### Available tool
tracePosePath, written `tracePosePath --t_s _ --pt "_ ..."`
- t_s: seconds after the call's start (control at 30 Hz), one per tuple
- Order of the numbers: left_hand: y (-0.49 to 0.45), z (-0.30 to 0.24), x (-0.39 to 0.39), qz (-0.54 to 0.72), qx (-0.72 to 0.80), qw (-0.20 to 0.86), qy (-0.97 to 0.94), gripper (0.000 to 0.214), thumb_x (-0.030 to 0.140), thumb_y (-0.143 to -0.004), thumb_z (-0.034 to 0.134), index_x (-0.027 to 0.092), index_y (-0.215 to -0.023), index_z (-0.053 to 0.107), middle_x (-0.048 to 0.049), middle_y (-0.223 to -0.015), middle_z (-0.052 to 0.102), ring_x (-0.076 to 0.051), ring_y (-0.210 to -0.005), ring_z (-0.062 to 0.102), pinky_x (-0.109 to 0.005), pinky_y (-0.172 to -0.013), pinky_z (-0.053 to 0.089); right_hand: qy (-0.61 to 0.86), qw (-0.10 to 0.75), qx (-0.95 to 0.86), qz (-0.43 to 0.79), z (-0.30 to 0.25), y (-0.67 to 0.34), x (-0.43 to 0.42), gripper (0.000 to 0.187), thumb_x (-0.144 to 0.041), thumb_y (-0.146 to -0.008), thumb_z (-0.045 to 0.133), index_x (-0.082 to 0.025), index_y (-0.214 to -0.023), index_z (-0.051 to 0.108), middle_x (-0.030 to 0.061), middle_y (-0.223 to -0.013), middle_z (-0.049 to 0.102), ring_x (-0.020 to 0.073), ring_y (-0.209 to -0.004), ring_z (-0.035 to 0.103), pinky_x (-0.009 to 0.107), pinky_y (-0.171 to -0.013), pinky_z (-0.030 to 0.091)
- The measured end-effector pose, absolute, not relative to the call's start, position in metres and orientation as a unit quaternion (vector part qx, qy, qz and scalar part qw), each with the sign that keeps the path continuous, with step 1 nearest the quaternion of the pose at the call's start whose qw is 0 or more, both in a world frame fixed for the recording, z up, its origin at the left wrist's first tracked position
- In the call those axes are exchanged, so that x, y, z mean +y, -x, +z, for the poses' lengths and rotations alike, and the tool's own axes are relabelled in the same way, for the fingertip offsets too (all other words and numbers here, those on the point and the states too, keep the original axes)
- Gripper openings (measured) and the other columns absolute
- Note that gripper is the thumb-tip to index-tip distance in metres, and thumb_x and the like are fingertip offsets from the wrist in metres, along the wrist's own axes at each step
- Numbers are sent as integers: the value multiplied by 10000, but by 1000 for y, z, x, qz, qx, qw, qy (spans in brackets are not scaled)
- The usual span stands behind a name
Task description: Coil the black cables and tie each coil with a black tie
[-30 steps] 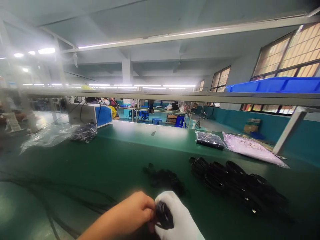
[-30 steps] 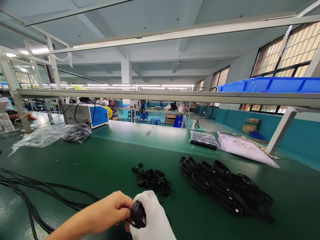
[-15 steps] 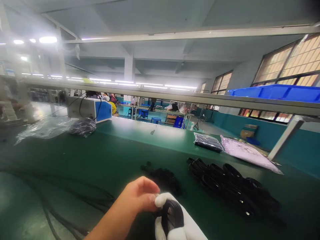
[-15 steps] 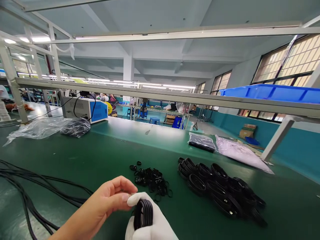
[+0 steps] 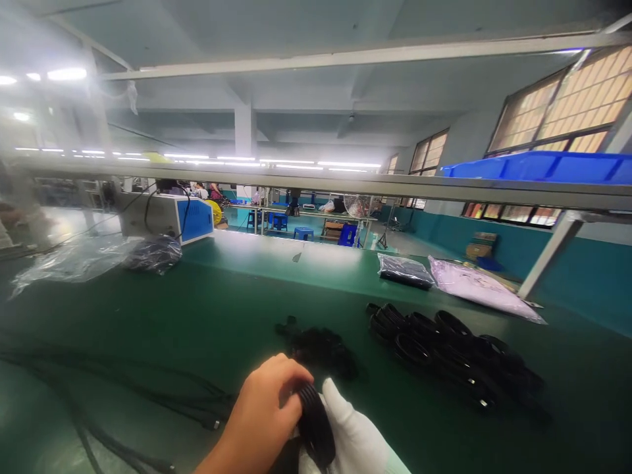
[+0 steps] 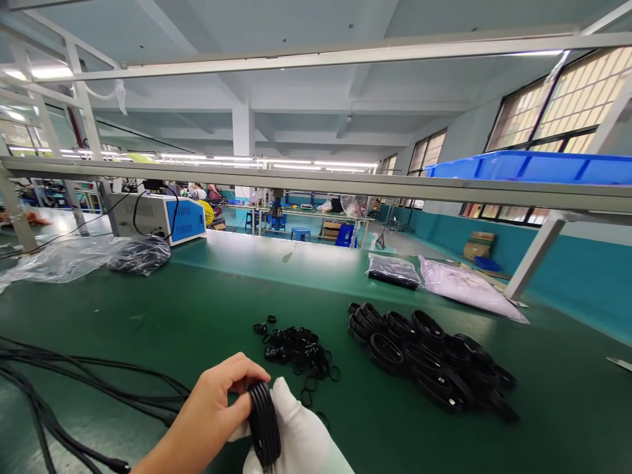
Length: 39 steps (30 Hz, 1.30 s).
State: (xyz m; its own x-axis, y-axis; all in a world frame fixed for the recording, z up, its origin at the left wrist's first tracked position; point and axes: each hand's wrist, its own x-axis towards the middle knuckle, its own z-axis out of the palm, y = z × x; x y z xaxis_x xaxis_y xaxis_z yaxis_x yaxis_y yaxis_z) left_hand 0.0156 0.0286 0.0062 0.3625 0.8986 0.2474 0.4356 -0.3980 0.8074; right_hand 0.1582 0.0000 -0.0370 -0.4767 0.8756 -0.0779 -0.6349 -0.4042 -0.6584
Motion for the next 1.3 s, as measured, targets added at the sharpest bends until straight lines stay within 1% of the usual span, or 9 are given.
tracePosePath --t_s 0.27,0.43,0.53,0.63,0.7,0.8,0.9,1.07,1.3 --pt "-9 13 33 331 477 326 -746 216 140 -716 475 212 -810 657 13 -768 585 -149 -697 529 -255 -641 395 237 491 -218 810 -31 -156 -5 356 -475 -810 639 -147 -947 636 34 -766 650 85 -533 579 179 -471 422" --pt "6 20 44 298 301 555 -716 397 330 -760 571 204 -1133 624 -37 -1050 622 -195 -937 562 -290 -841 420 229 455 -216 833 -31 -154 -4 516 -575 -832 539 -89 -989 611 129 -795 664 115 -600 606 168 -481 417" --pt "3 17 46 284 366 535 -707 329 340 -724 613 173 -1000 679 -35 -901 640 -202 -855 569 -291 -782 427 313 444 -326 774 -32 -156 -2 498 -548 -756 637 -153 -1052 574 96 -935 621 155 -682 606 241 -522 479" --pt "-4 12 45 306 440 423 -731 267 345 -741 617 200 -953 690 -28 -913 644 -201 -872 561 -289 -793 413 376 444 -447 680 -30 -161 -2 722 -409 -607 786 -211 -1226 472 70 -1024 555 209 -857 577 319 -633 523" --pt "-6 8 42 340 468 392 -716 261 391 -816 527 199 -921 669 -19 -860 636 -179 -804 560 -280 -733 418 372 447 -438 686 -30 -164 -3 787 -393 -589 786 -208 -1268 435 65 -1016 524 213 -890 564 353 -696 521" --pt "-6 -3 36 339 490 465 -655 282 413 -826 465 170 -756 588 4 -681 579 -135 -607 508 -250 -562 390 350 464 -392 713 -31 -165 -5 782 -394 -583 790 -203 -1255 438 77 -1056 499 238 -970 561 373 -749 504" --pt "-6 -18 31 303 440 600 -595 261 407 -686 617 170 -733 521 42 -584 513 -100 -506 446 -216 -473 342 353 466 -408 701 -31 -163 -5 779 -368 -573 806 -213 -1240 434 97 -1123 511 274 -999 580 388 -744 498" --pt "-9 -30 27 342 352 684 -540 366 455 -640 695 166 -725 487 55 -561 476 -81 -506 433 -203 -501 341 311 448 -426 722 -27 -161 -5 633 -365 -607 794 -177 -1144 518 90 -1065 564 227 -906 596 391 -775 489" --pt "-8 -23 24 348 325 675 -564 225 357 -722 603 147 -748 527 24 -645 510 -102 -607 475 -225 -599 374 318 443 -402 736 -20 -162 -8 551 -326 -597 817 -174 -1067 572 46 -970 554 180 -858 560 352 -766 481"
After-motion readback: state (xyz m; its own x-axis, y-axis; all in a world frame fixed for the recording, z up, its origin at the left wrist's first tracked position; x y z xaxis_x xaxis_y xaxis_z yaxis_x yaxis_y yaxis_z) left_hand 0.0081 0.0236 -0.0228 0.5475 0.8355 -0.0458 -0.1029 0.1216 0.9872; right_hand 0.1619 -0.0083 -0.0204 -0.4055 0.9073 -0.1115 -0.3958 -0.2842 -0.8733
